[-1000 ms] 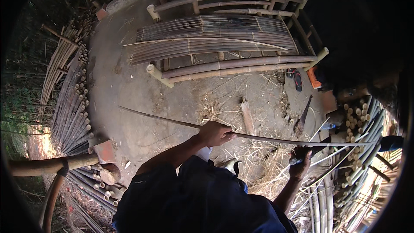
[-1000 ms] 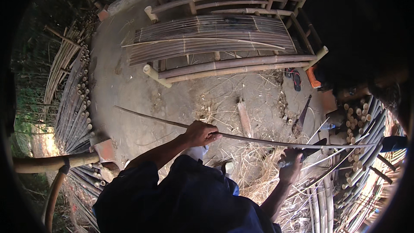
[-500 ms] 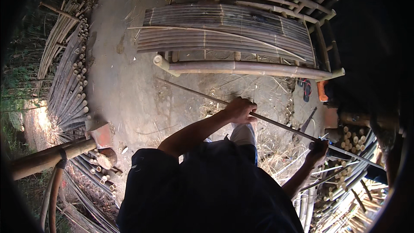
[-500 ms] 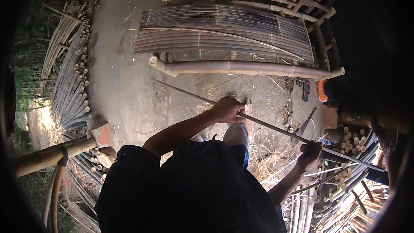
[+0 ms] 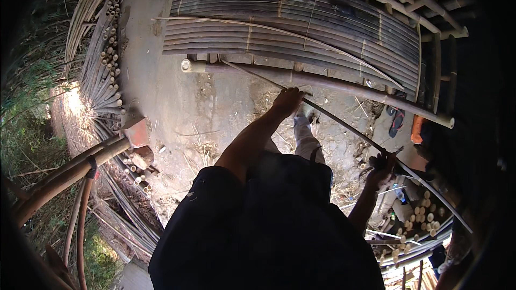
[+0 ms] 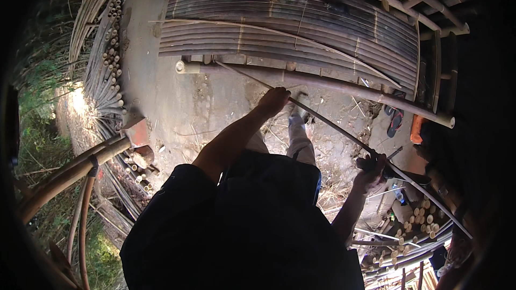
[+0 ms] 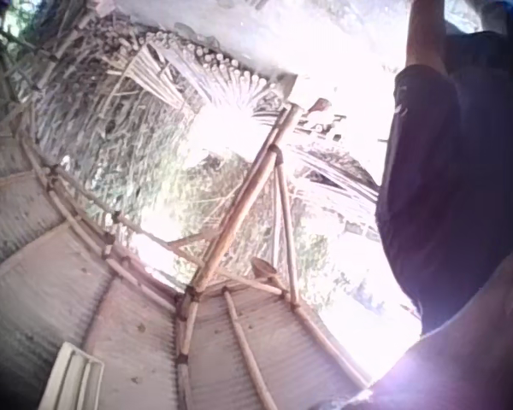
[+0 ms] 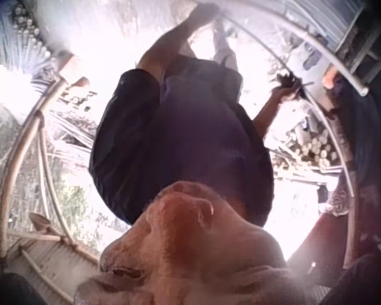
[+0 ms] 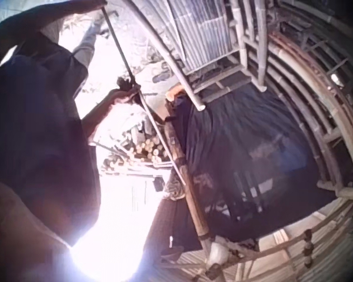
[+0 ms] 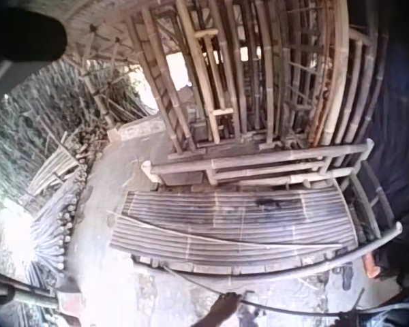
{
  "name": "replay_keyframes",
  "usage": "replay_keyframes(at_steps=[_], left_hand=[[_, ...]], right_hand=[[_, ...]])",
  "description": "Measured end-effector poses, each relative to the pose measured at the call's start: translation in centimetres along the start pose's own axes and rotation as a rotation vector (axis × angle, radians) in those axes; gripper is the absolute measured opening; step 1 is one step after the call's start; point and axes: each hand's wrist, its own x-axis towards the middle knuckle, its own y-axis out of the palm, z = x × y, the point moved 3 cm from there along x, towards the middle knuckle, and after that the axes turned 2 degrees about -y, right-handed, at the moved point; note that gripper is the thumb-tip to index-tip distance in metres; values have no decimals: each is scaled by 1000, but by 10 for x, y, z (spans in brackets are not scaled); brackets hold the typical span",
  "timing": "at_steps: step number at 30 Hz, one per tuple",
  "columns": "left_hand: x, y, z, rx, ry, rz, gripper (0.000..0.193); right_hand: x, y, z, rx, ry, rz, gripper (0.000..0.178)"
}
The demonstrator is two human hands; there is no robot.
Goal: The person uses a machete to split long bamboo poles into thin strips. They repeatedly select bamboo from a rack, split it lengthwise, and separate the resulting strips, working in a covered outdoor area with stacks of bamboo and debris on the ground.
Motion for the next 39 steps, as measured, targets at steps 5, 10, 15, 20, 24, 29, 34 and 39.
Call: replay_keyframes(at_steps=[5, 10, 15, 20, 24, 29, 34, 39], left_hand=[[23, 1, 14, 65, -80, 82, 13], [37, -13, -3, 185, -30, 197, 19], [26, -15, -2, 225, -4, 291, 21], [23, -13, -5, 181, -9, 260, 19], [27, -21, -24, 117, -31, 168, 17], [46, -40, -28, 103, 36, 42, 21], [60, -29, -5, 110, 0, 39, 20], [55, -35, 4, 108, -3, 70, 21]], right_hand=[[17, 47, 8, 15, 63, -6, 27], [36, 55, 22, 1, 72, 2, 25], [58, 43, 1, -60, 75, 16, 25], [44, 58, 23, -90, 59, 65, 25], [68, 47, 34, -136, 4, 70, 21], [71, 70, 63, -179, -65, 21, 26], [68, 83, 49, -193, -59, 26, 29], [66, 90, 42, -210, -74, 81, 29]])
